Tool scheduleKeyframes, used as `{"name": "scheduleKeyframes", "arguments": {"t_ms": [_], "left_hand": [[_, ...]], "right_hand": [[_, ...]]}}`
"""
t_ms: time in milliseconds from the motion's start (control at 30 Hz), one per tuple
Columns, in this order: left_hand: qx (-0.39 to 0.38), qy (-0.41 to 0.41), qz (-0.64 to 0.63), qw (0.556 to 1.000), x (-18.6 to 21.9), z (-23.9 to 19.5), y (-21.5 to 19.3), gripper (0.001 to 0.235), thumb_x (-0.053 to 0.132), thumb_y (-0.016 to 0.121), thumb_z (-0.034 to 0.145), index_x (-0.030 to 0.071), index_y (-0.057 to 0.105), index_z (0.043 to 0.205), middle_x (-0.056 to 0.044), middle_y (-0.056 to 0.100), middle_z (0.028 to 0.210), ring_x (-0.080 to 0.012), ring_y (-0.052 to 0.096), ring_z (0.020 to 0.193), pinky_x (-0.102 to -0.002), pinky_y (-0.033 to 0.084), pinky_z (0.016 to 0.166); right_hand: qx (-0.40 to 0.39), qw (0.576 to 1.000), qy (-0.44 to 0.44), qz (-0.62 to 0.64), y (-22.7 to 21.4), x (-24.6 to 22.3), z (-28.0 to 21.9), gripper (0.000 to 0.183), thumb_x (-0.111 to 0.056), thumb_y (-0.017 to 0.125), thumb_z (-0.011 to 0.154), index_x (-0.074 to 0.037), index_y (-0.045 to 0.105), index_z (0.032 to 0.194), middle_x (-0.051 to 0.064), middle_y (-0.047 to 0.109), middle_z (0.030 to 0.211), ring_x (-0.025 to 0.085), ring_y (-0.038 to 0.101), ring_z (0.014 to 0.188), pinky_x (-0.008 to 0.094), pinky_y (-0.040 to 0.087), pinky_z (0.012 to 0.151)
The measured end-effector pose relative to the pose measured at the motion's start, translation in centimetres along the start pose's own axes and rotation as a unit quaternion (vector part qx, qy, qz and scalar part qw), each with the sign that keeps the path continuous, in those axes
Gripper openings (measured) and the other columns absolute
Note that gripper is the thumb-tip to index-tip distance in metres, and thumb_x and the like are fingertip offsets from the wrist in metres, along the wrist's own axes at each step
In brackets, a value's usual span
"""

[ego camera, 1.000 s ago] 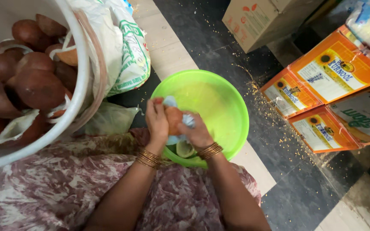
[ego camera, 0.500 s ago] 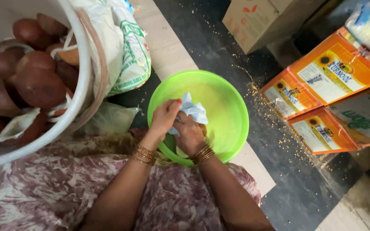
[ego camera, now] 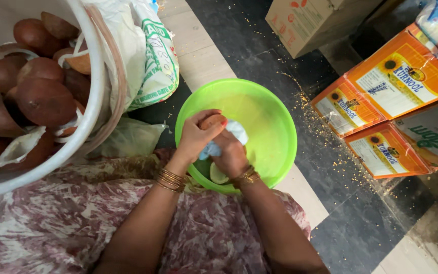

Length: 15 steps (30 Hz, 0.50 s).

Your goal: The person sits on the floor and wipes coconut husks with a blue cloth. They pick up husks from a white bucket, wipe them over a green basin, and place them back into the bucket.

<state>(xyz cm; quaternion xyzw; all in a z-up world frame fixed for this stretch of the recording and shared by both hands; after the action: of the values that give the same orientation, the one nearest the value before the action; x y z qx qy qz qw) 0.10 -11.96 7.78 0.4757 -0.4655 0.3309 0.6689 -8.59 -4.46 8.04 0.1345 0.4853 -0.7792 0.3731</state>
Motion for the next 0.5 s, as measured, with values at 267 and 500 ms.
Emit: {"name": "scheduleKeyframes", "arguments": {"t_ms": [267, 500], "left_hand": [[0.152, 0.064, 0.309, 0.937, 2.0, -0.7, -2.4, 0.047, 0.030, 0.086, 0.079, 0.003, 0.073, 0.115, -0.013, 0.075, 0.112, -0.0218, 0.072, 0.100, -0.032, 0.056, 0.088], [0.113, -0.104, -0.106, 0.982, -4.5, -1.1, -1.5, 0.046, 0.029, 0.077, 0.090, 0.004, 0.067, 0.127, -0.006, 0.070, 0.118, -0.0137, 0.066, 0.104, -0.030, 0.053, 0.088]], "right_hand": [[-0.137, 0.926, 0.211, -0.283, -2.2, 4.6, -0.2, 0.032, -0.007, 0.069, 0.081, -0.014, 0.073, 0.112, 0.010, 0.070, 0.118, 0.034, 0.064, 0.107, 0.045, 0.055, 0.088], [0.062, 0.993, 0.050, 0.090, -2.7, -3.8, 1.8, 0.072, -0.011, 0.072, 0.083, 0.009, 0.038, 0.143, 0.022, 0.065, 0.114, 0.033, 0.069, 0.102, 0.042, 0.056, 0.085]]}}
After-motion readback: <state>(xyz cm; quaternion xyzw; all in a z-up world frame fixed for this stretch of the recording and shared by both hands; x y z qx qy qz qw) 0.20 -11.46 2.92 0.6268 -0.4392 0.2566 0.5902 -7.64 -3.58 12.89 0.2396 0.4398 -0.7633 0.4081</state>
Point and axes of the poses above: each hand's wrist, its own z-axis towards the middle knuckle, its own y-axis out of the palm, x = y × z, the point moved 10 cm from there along z, towards the middle knuckle
